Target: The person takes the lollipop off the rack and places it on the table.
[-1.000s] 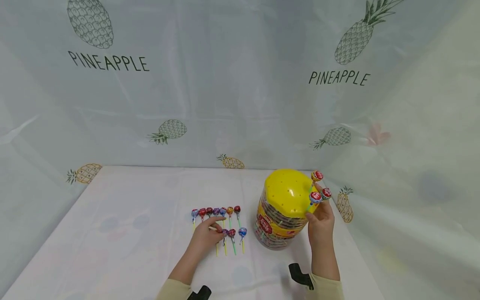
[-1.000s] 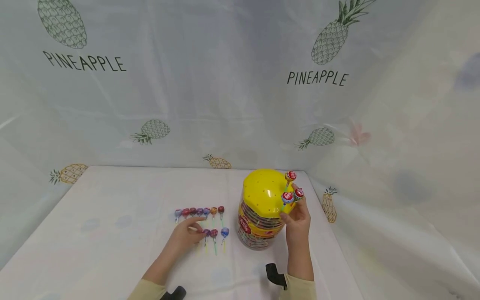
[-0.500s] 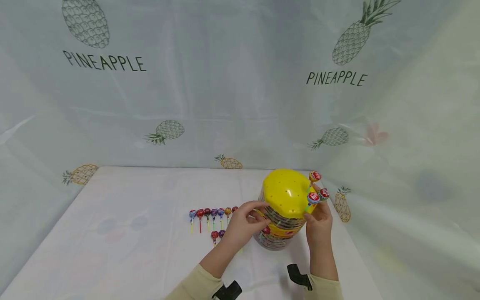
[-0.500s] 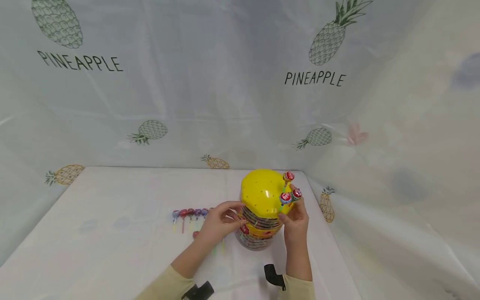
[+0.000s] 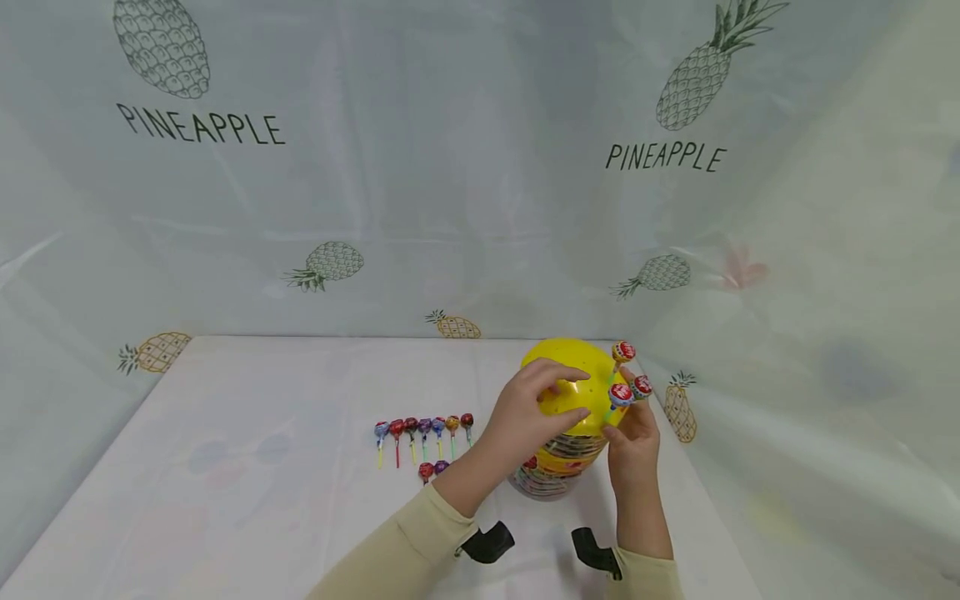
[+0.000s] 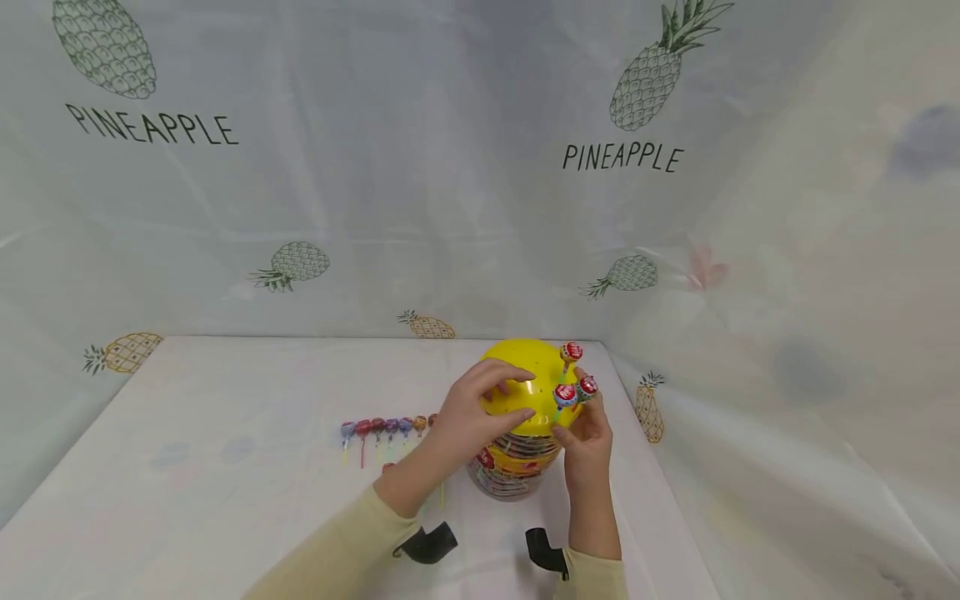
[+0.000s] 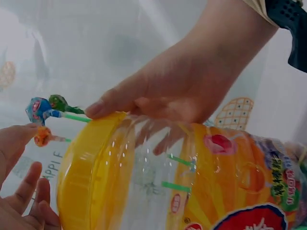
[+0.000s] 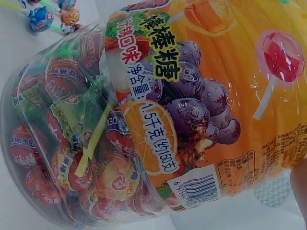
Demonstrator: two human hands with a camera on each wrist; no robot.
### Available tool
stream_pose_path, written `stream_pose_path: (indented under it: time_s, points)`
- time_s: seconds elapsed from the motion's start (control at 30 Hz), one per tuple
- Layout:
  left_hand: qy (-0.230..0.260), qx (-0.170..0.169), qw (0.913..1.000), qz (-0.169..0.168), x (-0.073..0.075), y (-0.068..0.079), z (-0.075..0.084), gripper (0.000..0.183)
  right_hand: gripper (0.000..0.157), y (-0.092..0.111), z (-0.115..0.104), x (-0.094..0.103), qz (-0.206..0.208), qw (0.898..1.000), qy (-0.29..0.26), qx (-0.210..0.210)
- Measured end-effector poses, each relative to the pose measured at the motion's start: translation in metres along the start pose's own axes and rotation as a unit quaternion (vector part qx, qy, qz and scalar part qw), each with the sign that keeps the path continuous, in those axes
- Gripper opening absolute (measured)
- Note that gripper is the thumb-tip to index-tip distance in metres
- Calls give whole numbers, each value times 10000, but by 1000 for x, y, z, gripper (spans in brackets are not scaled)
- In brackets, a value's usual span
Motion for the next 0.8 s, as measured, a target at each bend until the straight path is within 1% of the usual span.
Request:
stream_pose_path:
  time_s: [0.17,0.3,0.43,0.53,0.63,0.73,0.8]
  points:
    - [-199,-207,9995,-107,-6,-12,8,37,55,0,2,-1,9,10000,-15,-50]
    - [-648,-322,9972,-166,-11,-17,13,36,55,0,4,-1,24,9999,-114,-29]
    - [-1067,-377,9934,-213,-15,-20,19,34,56,0,4,-1,25,9997,-226,61]
    - [-1060,-331,9934,-286,-19,-20,21,31,57,-1,4,0,13,9995,-279,169]
    - [-1003,-252,9942,-286,-21,-21,22,29,57,-1,3,-1,-20,9993,-300,217]
    - [-930,-236,9952,-182,-21,-21,24,30,55,-1,2,0,-26,9992,-339,223]
    - [-720,-270,9970,-81,-21,-22,25,31,53,0,2,1,60,9993,-324,161]
Point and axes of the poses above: each hand's wrist, its own y-axis away from the middle knuckle, its own x-axis out of the back of the hand, z = x × y, the point moved 5 cm from there along -y, towards the middle knuckle, and after that the axes turned 6 degrees about -z, right-handed, at the moved point
